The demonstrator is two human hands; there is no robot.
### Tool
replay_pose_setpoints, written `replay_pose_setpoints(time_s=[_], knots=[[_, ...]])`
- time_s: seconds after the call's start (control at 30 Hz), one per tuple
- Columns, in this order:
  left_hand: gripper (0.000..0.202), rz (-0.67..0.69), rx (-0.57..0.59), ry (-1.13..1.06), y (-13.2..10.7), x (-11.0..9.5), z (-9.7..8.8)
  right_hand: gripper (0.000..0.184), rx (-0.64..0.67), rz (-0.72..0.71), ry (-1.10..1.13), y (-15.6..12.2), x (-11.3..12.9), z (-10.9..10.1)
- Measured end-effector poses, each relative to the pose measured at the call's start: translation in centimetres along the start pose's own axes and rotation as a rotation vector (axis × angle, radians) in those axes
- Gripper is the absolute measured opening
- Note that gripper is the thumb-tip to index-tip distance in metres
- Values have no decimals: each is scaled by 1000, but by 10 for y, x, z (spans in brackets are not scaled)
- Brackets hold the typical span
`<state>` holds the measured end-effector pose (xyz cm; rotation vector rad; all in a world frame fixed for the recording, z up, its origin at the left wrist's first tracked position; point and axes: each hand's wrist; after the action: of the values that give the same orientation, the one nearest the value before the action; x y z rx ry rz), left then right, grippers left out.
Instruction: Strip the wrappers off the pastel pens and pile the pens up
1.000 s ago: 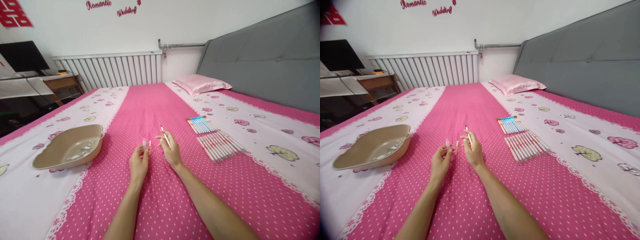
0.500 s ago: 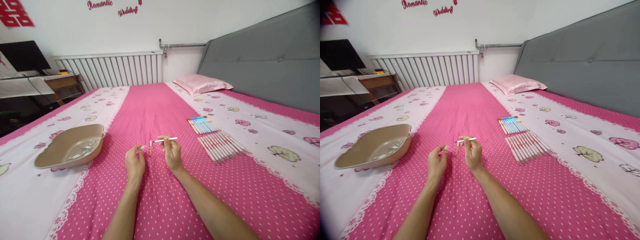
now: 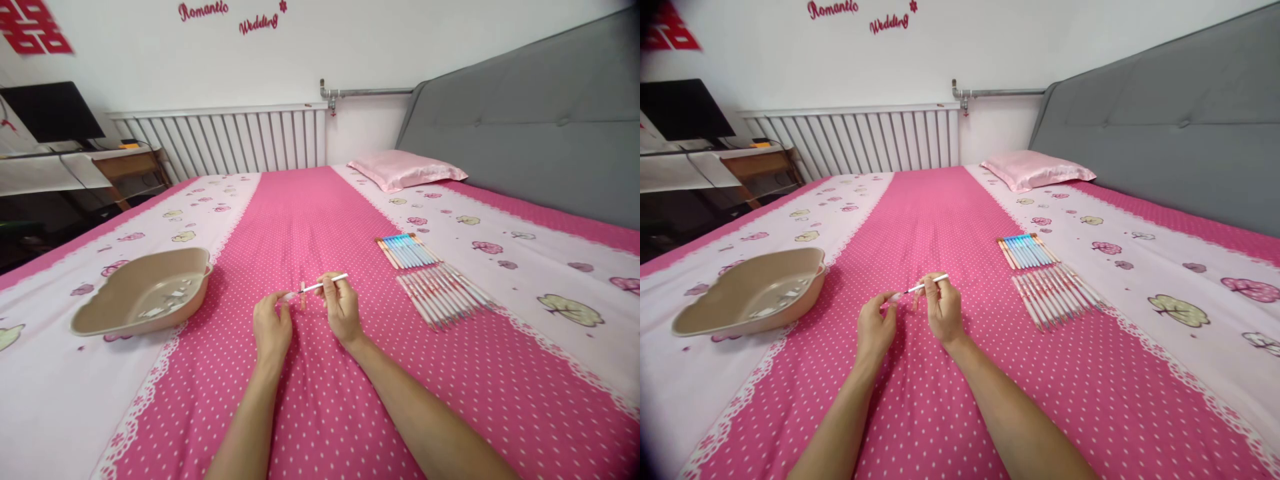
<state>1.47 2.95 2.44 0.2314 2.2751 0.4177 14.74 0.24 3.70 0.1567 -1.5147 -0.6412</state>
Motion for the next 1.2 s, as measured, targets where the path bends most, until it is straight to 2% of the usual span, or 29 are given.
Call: replay_pose_setpoints(time_s=[0.3,0.5,0.67,0.77,0.83,0.93,1.0,1.1,1.2], knots=[[27,93,0,64,-2,-3,-2,25,74,-8,-71,1,3,1],[26,135,65,-43,-4,-9,0,28,114,12,-112,0,1,1],[25,28,155,-275,-4,-13,0,31,163,53,-149,1,-3,2],[26,-76,175,-434,-4,-14,-1,35,184,84,-264,1,-11,1],[26,-169,148,-553,-4,-15,-1,35,277,81,-424,0,-16,-1],[28,-294,102,-700,-4,-15,-1,35,483,54,-674,-6,-20,-2],[29,-351,87,-757,-4,-15,-1,33,549,19,-777,-10,-20,-2],[30,-396,89,-780,-3,-16,-2,28,528,-22,-829,-12,-20,-1],[28,-416,99,-761,-4,-17,-4,23,456,4,-808,-9,-22,-1]])
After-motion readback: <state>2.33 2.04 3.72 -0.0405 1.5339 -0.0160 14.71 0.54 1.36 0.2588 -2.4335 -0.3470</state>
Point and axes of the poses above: each hand's wrist, its own y-axis towards the middle knuckle, its own z-axis out of the palm, x = y × z, and after that the axes turned 3 degrees about x, right-handed
